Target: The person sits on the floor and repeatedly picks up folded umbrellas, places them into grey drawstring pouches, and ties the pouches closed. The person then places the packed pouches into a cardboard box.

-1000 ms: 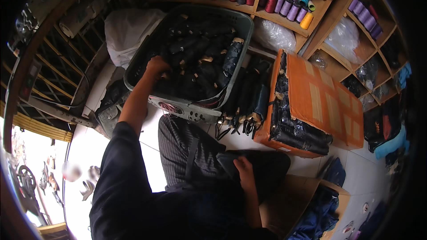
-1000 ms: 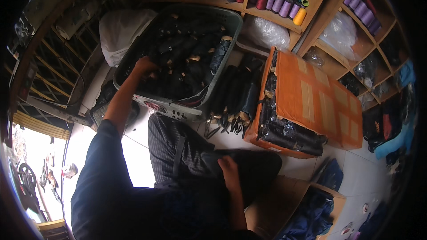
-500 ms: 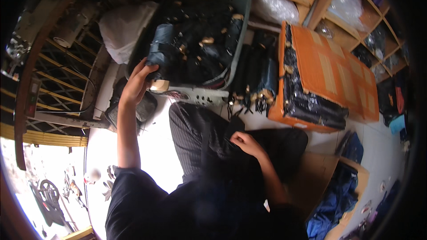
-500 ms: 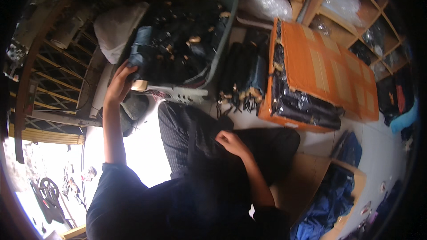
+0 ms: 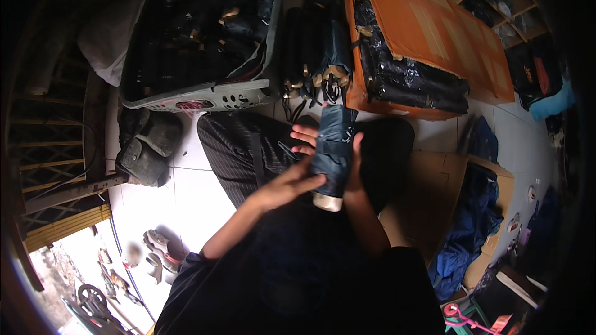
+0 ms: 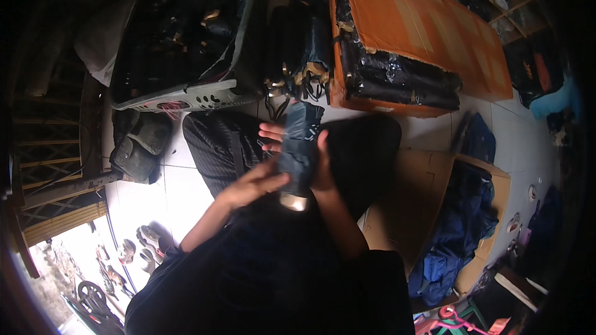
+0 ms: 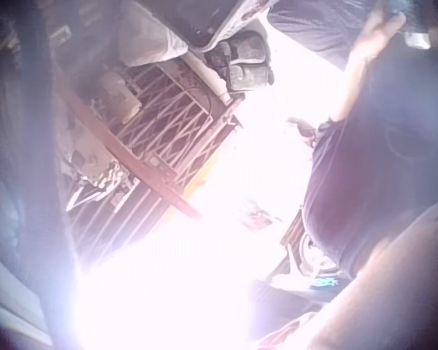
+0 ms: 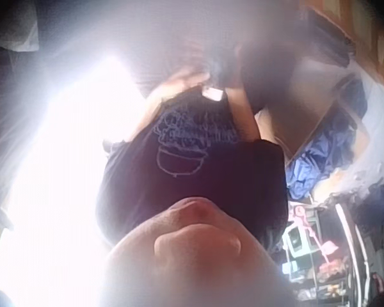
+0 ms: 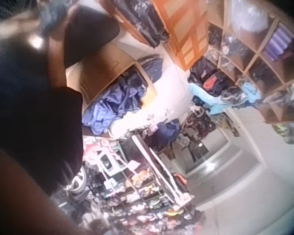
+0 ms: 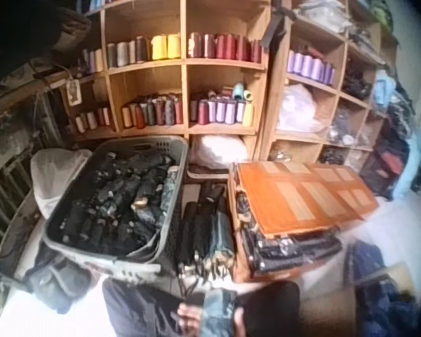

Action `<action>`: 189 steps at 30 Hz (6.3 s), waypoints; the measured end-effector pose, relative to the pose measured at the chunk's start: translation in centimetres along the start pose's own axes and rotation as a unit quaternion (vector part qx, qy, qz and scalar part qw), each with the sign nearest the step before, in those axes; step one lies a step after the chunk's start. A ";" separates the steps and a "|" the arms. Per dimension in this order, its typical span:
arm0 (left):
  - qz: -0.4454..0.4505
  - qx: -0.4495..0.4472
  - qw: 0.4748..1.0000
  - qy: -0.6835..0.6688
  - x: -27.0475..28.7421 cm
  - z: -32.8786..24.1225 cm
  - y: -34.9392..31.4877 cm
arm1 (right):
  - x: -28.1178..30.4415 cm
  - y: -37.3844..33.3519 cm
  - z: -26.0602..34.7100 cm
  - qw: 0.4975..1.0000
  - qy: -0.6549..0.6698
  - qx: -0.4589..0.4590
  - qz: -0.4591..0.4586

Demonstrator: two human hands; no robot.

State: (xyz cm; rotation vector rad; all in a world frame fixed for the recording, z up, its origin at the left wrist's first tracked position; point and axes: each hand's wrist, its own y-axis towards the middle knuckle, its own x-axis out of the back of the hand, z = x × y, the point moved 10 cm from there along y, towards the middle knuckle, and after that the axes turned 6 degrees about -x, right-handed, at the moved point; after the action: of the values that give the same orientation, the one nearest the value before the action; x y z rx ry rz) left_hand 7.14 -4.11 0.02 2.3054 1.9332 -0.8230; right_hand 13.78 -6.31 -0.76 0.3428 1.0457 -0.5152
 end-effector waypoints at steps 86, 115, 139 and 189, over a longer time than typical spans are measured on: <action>-0.320 -0.196 0.918 -0.126 4.0 3.7 0.5 | -2.6 -8.8 5.4 0.692 -0.620 0.155 -0.335; -0.274 -0.056 0.951 -0.134 2.6 3.9 0.3 | -0.5 -9.3 2.6 0.710 -0.618 0.105 -0.321; -0.126 -0.072 0.983 0.108 -0.9 6.3 2.6 | 10.0 -14.1 -1.8 0.870 -0.308 -0.015 -0.385; -0.175 -0.092 0.961 -0.194 1.6 2.1 2.4 | 4.2 -10.8 -2.5 0.950 -0.153 -0.045 -0.268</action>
State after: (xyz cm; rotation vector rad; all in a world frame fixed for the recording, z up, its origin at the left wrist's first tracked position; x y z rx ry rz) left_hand 8.73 -3.90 -3.19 1.5756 2.1426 -0.9815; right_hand 7.71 -15.02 -5.93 -0.1130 0.8486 -0.9723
